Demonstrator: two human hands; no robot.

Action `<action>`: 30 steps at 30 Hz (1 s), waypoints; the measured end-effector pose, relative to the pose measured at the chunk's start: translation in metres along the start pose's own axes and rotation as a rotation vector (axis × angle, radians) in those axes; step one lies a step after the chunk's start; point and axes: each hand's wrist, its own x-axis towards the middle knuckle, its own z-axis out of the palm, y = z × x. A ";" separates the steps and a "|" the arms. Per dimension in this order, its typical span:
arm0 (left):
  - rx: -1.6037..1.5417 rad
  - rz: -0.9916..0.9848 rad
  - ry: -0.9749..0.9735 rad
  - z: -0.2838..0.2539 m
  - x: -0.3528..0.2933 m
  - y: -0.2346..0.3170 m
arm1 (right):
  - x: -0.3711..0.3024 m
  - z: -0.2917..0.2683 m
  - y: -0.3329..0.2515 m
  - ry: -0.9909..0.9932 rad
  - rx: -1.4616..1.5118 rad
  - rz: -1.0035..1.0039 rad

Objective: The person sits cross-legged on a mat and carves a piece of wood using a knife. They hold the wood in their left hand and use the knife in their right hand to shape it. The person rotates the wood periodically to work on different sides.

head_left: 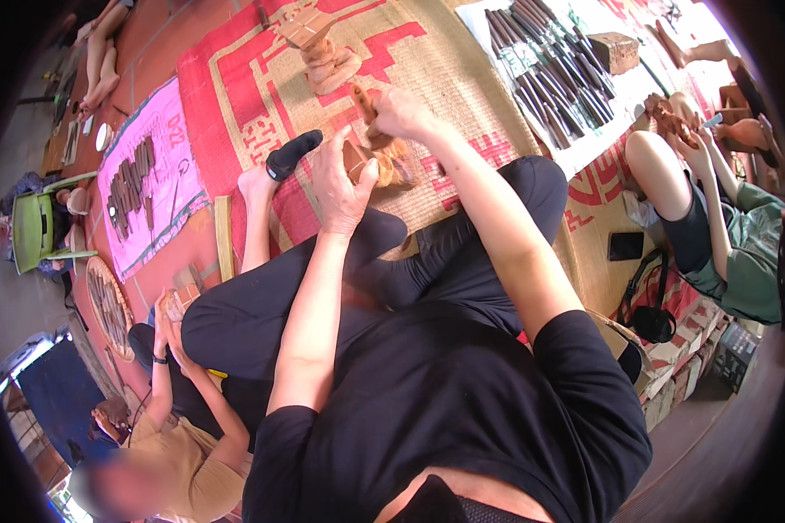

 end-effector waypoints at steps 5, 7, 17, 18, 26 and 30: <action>-0.003 -0.013 -0.011 0.004 0.004 -0.003 | 0.010 -0.014 -0.001 0.222 0.045 0.064; -0.021 0.015 0.006 0.005 0.006 -0.002 | 0.007 0.001 -0.004 0.197 0.202 -0.011; -0.001 0.003 0.004 0.005 0.007 -0.002 | -0.002 0.002 0.015 0.254 0.314 0.114; 0.001 0.006 0.005 0.005 0.007 -0.002 | -0.008 0.008 0.014 0.273 0.366 0.121; -0.030 -0.024 0.031 0.005 0.005 -0.002 | -0.049 0.021 0.042 0.224 0.651 0.356; -0.010 -0.024 0.014 0.005 0.006 -0.001 | -0.047 0.020 0.034 0.457 0.837 0.301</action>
